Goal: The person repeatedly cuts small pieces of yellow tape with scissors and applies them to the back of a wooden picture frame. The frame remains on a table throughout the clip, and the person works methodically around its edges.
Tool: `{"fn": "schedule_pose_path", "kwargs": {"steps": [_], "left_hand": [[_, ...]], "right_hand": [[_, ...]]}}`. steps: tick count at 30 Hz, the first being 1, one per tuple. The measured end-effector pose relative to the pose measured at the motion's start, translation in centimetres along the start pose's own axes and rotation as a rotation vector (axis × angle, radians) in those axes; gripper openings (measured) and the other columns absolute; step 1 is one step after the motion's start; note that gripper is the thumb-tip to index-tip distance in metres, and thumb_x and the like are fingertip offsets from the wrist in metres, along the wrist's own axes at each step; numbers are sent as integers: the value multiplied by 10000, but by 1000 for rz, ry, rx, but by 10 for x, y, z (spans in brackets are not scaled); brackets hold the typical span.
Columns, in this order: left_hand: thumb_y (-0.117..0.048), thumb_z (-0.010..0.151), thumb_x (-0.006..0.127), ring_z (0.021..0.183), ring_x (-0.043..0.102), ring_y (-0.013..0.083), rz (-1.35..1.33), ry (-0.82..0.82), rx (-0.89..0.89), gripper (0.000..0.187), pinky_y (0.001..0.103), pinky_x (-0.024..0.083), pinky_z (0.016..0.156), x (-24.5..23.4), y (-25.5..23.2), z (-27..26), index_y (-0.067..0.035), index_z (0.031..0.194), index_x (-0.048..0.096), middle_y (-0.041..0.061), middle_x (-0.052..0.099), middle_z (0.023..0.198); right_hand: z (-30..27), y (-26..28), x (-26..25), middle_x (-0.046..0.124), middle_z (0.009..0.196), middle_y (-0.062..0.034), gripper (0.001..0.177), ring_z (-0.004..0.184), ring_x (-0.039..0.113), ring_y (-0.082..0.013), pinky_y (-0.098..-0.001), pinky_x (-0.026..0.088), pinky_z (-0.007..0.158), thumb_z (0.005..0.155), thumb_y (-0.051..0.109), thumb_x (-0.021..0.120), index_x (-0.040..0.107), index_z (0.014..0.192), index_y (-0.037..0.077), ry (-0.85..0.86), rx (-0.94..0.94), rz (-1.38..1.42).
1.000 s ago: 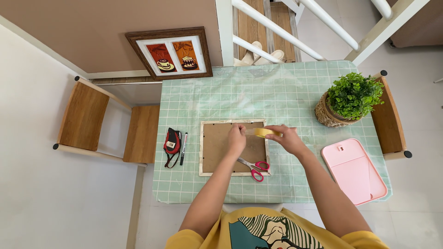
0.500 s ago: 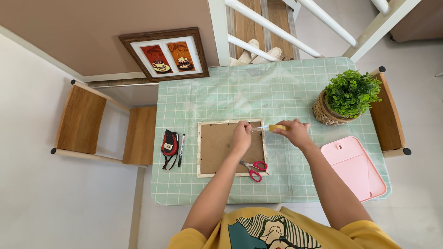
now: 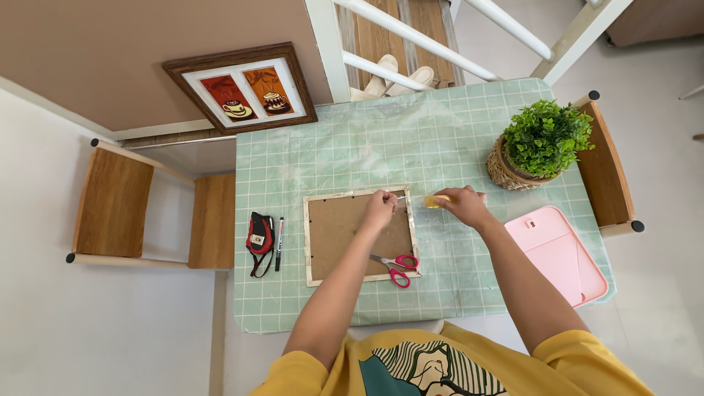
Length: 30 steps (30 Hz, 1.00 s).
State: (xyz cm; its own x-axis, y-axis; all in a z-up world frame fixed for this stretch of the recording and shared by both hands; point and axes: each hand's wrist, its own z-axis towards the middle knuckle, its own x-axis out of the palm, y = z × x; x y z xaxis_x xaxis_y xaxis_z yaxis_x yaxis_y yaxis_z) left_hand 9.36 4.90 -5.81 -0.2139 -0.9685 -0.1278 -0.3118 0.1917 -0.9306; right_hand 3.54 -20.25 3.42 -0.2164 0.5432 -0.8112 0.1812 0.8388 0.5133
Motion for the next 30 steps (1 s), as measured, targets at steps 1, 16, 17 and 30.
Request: {"fn": "schedule_pose_path", "kwargs": {"steps": [1, 16, 17, 30], "left_hand": [[-107, 984, 625, 721, 650, 126, -76, 43, -4, 86, 297, 564, 669, 0, 4, 4, -22, 989, 614, 62, 669, 866], [-128, 1017, 596, 771, 663, 138, -177, 121, -111, 117, 281, 566, 682, -2, -9, -4, -14, 1037, 612, 58, 670, 894], [-128, 1018, 597, 772, 663, 137, -182, 123, -116, 114, 281, 566, 683, -2, -10, -5, -16, 1035, 613, 58, 669, 895], [-131, 1009, 585, 805, 668, 125, -244, 142, -211, 68, 305, 579, 709, -3, -27, -12, -71, 1037, 599, 34, 658, 919]], "right_hand": [[0, -2, 0, 766, 1012, -8, 359, 1154, 556, -206, -462, 251, 1058, 945, 547, 607, 766, 1183, 329, 20, 13, -14], [-50, 39, 20, 632, 1298, -96, 479, 1202, 524, -338, -558, 359, 961, 857, 285, 755, 659, 1321, 213, -567, -203, -50], [-58, 42, 26, 634, 1248, -91, 408, 1175, 541, -333, -535, 384, 945, 874, 280, 752, 665, 1265, 201, -532, -192, -66], [-133, 77, 117, 652, 982, -46, 404, 989, 593, -264, -417, 469, 822, 739, 350, 834, 693, 1030, 108, -44, -296, -173]]}}
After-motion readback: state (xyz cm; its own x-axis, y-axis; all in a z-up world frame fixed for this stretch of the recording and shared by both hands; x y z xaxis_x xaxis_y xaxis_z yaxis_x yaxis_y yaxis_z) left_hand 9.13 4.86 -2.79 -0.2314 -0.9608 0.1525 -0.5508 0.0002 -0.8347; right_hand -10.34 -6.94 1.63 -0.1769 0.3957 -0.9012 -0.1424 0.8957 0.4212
